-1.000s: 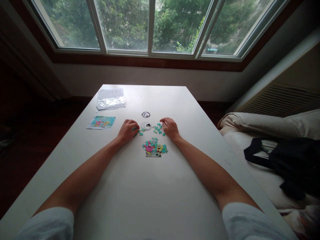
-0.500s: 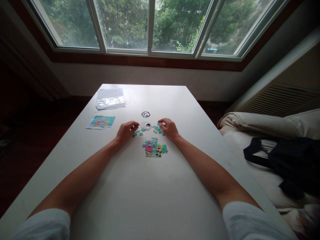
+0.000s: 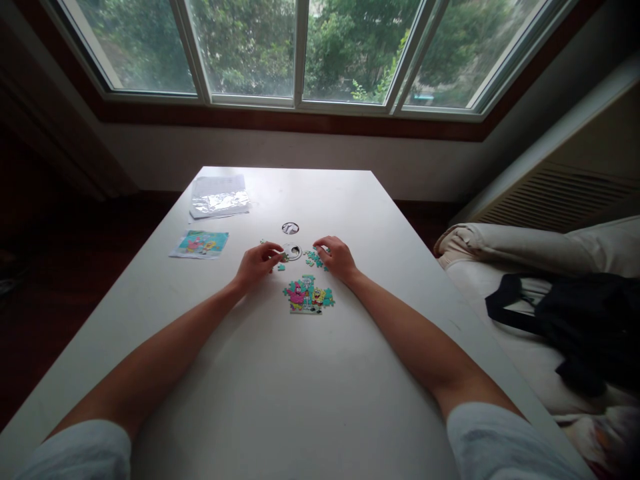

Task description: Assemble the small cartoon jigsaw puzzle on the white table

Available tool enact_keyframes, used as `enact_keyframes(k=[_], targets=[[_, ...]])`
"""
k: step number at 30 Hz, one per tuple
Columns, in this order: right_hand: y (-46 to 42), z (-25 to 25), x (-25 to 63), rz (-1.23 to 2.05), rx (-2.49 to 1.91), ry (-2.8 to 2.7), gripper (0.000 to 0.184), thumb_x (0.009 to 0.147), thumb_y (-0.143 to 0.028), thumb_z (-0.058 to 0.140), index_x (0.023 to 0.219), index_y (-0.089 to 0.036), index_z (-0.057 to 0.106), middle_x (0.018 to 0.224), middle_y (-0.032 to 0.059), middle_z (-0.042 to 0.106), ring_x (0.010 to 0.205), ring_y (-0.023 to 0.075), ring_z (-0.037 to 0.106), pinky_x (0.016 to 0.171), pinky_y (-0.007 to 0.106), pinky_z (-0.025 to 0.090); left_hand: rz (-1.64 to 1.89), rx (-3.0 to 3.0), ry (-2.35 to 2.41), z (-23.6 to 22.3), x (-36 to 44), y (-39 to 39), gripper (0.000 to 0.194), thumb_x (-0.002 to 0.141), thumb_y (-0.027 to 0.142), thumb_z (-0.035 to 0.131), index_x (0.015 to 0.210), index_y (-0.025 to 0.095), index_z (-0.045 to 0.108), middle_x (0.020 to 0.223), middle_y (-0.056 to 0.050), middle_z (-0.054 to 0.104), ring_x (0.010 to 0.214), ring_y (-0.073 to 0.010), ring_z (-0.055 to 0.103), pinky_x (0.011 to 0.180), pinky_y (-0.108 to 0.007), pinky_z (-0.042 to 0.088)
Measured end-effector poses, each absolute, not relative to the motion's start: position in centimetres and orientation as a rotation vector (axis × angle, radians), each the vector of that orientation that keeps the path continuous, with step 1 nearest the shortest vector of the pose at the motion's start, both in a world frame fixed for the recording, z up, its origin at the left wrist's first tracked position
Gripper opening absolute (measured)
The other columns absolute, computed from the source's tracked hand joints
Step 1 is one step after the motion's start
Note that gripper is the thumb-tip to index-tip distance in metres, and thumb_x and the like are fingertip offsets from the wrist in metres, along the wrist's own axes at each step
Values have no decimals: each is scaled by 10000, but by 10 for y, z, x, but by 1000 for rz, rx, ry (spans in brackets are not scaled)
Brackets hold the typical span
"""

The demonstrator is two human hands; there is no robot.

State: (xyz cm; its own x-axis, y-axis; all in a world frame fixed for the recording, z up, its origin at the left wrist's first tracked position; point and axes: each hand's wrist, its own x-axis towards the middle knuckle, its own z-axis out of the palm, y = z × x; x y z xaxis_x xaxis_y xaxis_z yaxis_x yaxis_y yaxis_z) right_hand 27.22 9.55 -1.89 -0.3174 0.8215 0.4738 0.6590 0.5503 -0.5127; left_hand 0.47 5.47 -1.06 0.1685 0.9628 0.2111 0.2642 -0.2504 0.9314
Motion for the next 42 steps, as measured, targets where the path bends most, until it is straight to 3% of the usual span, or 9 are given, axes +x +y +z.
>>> enact_keyframes(k=[11,30,42], targets=[[67,-6,243,186,-711,-2209,121,953,-332,645,1034,-259,696,982,56,722,974,238,620,891,409,495,1124,1577,1010,-7,16,46,302,848,432,736,953,163,650,814,-55,745,740,-164,687,582,-242,516],[62,-2,242,219,-627,-2214,75,957,-244,626,994,-250,690,922,58,706,921,224,615,806,386,535,1135,1568,932,-8,19,47,230,920,349,648,1002,139,691,814,-60,728,667,-128,633,602,-253,525],[60,1,242,193,-614,-2194,80,952,-249,633,1009,-248,690,923,60,707,918,221,613,799,383,538,1105,1507,868,4,22,42,305,817,369,784,1011,143,718,857,-62,715,771,-150,639,659,-259,520]])
